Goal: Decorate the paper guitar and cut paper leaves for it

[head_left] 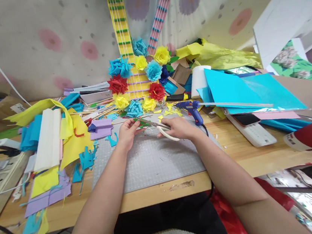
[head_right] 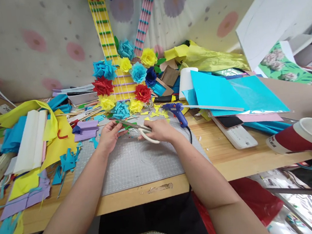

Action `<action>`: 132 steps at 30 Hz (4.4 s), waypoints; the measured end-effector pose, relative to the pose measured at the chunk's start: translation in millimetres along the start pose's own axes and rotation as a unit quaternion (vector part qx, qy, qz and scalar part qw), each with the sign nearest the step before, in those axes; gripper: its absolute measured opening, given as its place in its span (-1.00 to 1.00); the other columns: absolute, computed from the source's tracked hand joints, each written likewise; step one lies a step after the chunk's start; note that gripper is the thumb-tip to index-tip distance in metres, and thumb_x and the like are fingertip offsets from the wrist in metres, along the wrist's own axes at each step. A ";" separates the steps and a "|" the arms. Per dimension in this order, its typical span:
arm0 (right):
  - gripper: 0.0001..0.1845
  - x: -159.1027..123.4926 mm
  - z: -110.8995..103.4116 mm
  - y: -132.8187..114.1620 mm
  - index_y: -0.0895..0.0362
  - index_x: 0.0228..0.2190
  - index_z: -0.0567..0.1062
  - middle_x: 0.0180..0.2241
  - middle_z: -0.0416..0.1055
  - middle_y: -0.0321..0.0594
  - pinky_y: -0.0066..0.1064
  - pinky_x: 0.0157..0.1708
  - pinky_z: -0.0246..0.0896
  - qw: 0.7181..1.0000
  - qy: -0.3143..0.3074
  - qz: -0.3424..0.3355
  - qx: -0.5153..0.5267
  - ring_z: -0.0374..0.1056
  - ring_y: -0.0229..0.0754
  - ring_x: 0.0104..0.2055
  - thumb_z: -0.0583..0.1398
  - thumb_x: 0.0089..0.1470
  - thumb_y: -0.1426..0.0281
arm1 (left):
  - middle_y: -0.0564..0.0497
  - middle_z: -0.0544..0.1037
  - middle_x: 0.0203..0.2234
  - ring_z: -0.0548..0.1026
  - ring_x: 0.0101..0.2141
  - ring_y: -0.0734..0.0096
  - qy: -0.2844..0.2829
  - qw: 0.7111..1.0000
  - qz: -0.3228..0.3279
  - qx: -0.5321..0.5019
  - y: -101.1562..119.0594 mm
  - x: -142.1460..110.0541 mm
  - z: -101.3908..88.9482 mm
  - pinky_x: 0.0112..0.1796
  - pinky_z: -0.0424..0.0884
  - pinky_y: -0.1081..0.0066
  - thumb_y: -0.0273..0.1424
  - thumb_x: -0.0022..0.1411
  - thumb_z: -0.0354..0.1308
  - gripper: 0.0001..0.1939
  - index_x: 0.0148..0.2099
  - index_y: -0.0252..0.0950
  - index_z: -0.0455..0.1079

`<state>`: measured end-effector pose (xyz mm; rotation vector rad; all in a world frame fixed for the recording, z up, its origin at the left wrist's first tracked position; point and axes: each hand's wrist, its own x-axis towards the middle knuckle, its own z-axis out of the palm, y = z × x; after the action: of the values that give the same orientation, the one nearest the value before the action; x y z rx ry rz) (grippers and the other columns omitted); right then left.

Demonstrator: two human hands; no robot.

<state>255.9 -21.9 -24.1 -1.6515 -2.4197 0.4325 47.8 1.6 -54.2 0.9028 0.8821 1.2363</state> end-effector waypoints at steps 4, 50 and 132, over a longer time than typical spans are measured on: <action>-0.58 -0.2 -1.1 0.0 0.09 -0.44 0.36 -0.52 0.38 -0.29 -0.47 -0.52 -0.21 1.000 0.003 -0.001 0.001 0.18 -0.28 -0.51 0.07 -0.06 -0.02 | 0.09 0.46 -0.52 0.44 -0.44 0.52 -0.005 1.000 0.007 0.020 0.9 -0.1 -0.5 -0.31 0.47 0.37 -0.29 -0.25 0.36 -0.67 -0.45 -0.35 0.34; -0.51 3.4 13.6 -21.1 0.09 -0.33 0.29 -0.40 0.44 -0.19 -0.46 -0.51 -0.13 0.999 -0.003 0.032 -0.014 0.32 -0.16 -0.41 -0.02 0.00 -0.07 | 0.10 0.50 -0.45 0.46 -0.40 0.60 0.067 0.975 -0.090 -0.189 -4.6 -7.1 20.0 -0.26 0.41 0.51 -0.49 0.08 0.14 -0.98 -0.38 -0.30 0.35; -0.53 -1.4 -0.5 -7.2 0.11 -0.39 0.24 -0.38 0.34 -0.23 -0.41 -0.38 0.07 0.981 -0.132 -0.004 0.139 0.23 -0.19 -0.37 0.02 -0.04 -0.06 | 0.00 0.56 -0.45 0.51 -0.37 0.47 0.025 0.989 -0.077 -0.126 -2.2 -10.6 20.2 -0.15 0.38 0.39 -0.50 -0.06 0.25 -0.91 -0.41 -0.39 0.44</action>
<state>250.2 -25.5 -21.1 -1.5461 -2.4006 0.9967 65.9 -10.8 -47.6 0.5932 0.7994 1.2080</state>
